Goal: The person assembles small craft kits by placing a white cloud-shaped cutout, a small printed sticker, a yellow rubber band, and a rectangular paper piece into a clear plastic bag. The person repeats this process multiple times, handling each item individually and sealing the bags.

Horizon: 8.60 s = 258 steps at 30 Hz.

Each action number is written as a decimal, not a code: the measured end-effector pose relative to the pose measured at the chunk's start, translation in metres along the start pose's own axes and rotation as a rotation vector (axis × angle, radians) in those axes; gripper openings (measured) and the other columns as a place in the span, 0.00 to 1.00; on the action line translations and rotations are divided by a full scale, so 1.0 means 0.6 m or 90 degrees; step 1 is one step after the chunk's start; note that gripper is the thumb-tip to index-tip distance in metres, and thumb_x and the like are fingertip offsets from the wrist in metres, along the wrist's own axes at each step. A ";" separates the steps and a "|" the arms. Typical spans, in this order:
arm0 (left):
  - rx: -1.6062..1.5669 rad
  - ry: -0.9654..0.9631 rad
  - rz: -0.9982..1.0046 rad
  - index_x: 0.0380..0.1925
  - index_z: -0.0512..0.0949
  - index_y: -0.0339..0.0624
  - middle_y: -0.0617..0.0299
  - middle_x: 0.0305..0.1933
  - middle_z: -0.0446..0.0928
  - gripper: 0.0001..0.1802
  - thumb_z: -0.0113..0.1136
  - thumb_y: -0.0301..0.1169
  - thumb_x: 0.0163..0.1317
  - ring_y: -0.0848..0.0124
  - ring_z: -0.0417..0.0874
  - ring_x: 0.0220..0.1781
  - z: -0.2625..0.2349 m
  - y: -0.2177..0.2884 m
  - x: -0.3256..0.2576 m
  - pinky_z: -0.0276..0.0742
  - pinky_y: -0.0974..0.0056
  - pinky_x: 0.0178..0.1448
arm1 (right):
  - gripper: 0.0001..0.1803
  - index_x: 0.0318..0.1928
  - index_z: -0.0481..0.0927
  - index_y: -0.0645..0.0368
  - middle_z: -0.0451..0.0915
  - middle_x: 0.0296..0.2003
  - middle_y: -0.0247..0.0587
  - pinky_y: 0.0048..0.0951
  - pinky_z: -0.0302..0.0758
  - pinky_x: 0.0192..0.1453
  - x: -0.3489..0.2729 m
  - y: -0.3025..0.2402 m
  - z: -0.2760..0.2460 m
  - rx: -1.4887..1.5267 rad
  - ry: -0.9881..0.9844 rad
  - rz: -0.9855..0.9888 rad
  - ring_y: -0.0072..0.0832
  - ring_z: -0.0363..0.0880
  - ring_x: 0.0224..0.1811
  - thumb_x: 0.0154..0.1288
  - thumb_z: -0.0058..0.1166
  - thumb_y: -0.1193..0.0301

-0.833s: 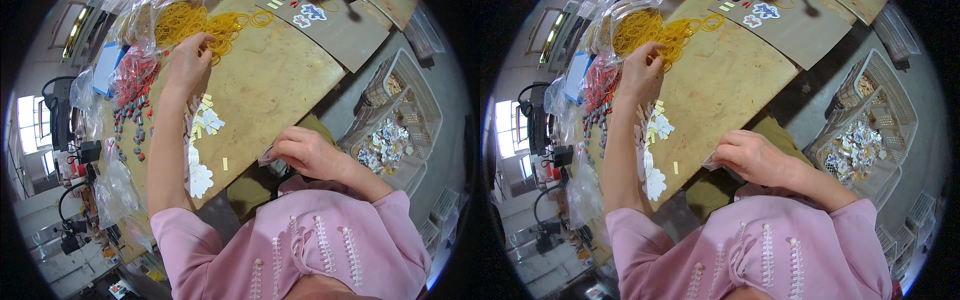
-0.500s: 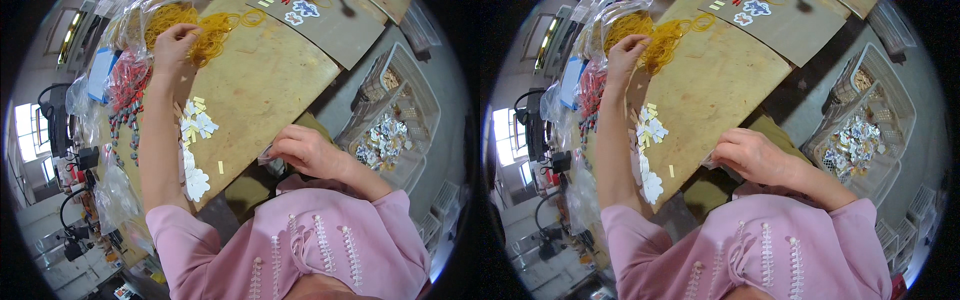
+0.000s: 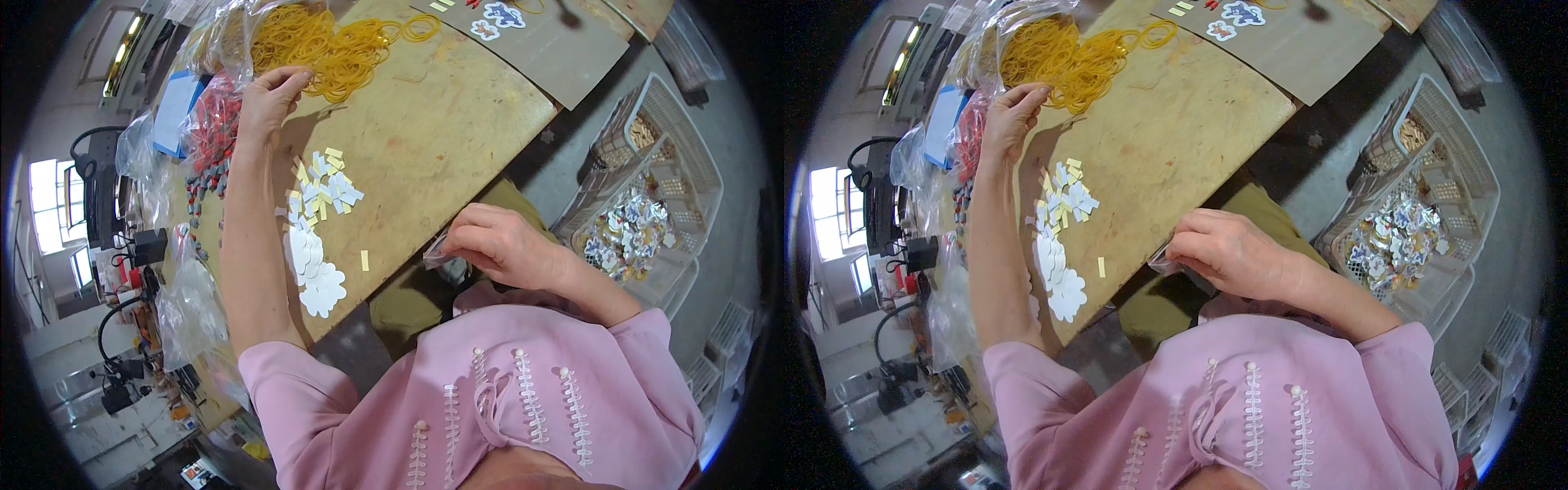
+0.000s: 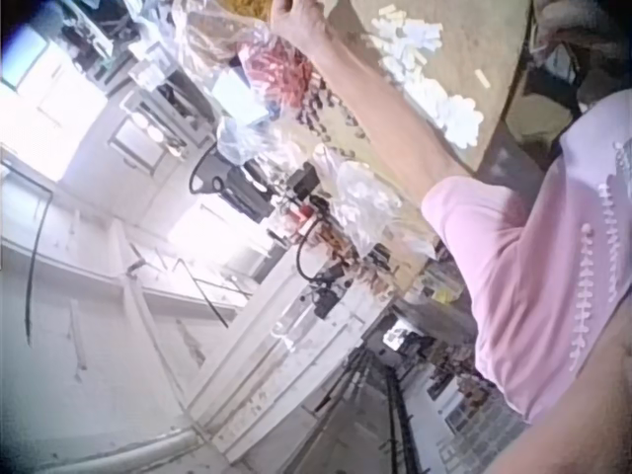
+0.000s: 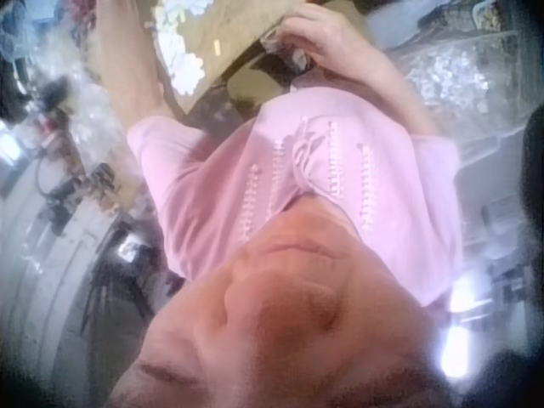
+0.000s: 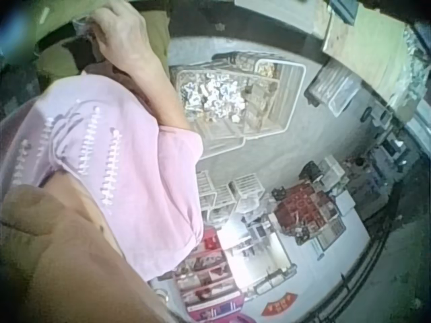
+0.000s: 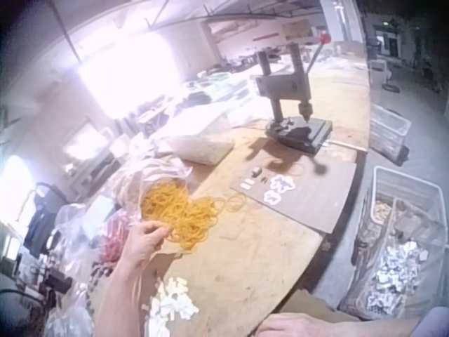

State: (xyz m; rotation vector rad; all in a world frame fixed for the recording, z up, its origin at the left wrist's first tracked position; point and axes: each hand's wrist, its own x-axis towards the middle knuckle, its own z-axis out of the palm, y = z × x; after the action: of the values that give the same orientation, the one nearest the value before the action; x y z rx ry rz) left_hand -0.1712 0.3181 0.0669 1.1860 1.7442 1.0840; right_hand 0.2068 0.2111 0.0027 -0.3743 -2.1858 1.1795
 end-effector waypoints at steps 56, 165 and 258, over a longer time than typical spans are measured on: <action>0.056 0.059 0.097 0.49 0.84 0.34 0.62 0.41 0.88 0.15 0.64 0.16 0.62 0.82 0.82 0.34 0.078 0.030 -0.496 0.77 0.73 0.35 | 0.14 0.50 0.83 0.62 0.79 0.59 0.59 0.44 0.85 0.59 0.051 -0.089 0.073 -0.007 -0.127 -0.158 0.54 0.84 0.58 0.63 0.63 0.78; -0.270 0.216 0.126 0.46 0.85 0.33 0.64 0.41 0.85 0.05 0.64 0.21 0.73 0.81 0.83 0.40 0.132 -0.059 -0.537 0.78 0.73 0.43 | 0.04 0.45 0.84 0.65 0.88 0.39 0.32 0.24 0.83 0.53 0.089 -0.091 0.083 0.492 -0.041 0.294 0.17 0.86 0.45 0.76 0.60 0.77; 0.171 0.164 0.174 0.29 0.82 0.42 0.58 0.27 0.81 0.05 0.70 0.22 0.56 0.60 0.85 0.27 0.235 -0.107 -0.580 0.79 0.59 0.31 | 0.14 0.32 0.77 0.62 0.79 0.22 0.28 0.19 0.72 0.25 -0.038 -0.075 0.081 0.372 -0.169 0.526 0.12 0.76 0.22 0.75 0.66 0.72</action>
State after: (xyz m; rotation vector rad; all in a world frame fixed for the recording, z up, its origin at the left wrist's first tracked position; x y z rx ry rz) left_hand 0.0366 0.0064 -0.0014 1.5422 2.0160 1.2338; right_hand 0.1950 0.1426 0.0113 -0.9446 -1.7775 2.3412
